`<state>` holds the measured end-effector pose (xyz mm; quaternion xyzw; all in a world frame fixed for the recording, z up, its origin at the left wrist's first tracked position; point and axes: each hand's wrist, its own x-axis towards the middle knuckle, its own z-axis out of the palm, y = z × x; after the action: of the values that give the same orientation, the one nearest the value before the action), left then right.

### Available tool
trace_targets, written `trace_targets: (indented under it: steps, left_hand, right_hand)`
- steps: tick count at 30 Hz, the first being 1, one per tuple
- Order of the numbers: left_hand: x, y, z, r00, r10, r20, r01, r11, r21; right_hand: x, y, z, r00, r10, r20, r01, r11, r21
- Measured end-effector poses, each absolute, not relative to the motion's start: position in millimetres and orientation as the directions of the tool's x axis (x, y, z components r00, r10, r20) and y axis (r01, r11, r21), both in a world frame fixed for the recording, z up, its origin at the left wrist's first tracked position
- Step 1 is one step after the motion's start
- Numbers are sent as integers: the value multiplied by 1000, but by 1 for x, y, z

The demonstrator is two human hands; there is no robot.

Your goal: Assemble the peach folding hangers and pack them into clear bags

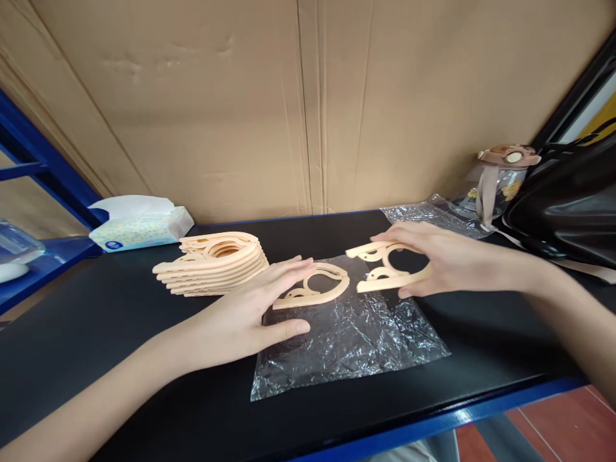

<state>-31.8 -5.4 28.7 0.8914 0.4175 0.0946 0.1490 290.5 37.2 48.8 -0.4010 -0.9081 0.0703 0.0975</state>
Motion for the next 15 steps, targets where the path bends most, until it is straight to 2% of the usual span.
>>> trace_targets:
  steps: [3,8,11,15]
  left_hand:
    - [-35,-4,35,661,747,-68,716,-601,355]
    - [-33,-5,39,669,722,-176,725,-584,365]
    - [-36,-6,37,670,707,-227,731,-572,373]
    - [-37,-7,37,691,672,-265,716,-586,380]
  right_hand:
    - [314,48,55,-623,782,28,761,614,-209]
    - [328,49,49,-594,801,-73,797,575,-185]
    - [323,44,47,-627,774,-89,774,606,-184]
    - [310,35,50,-669,737,-101,735,634,-241]
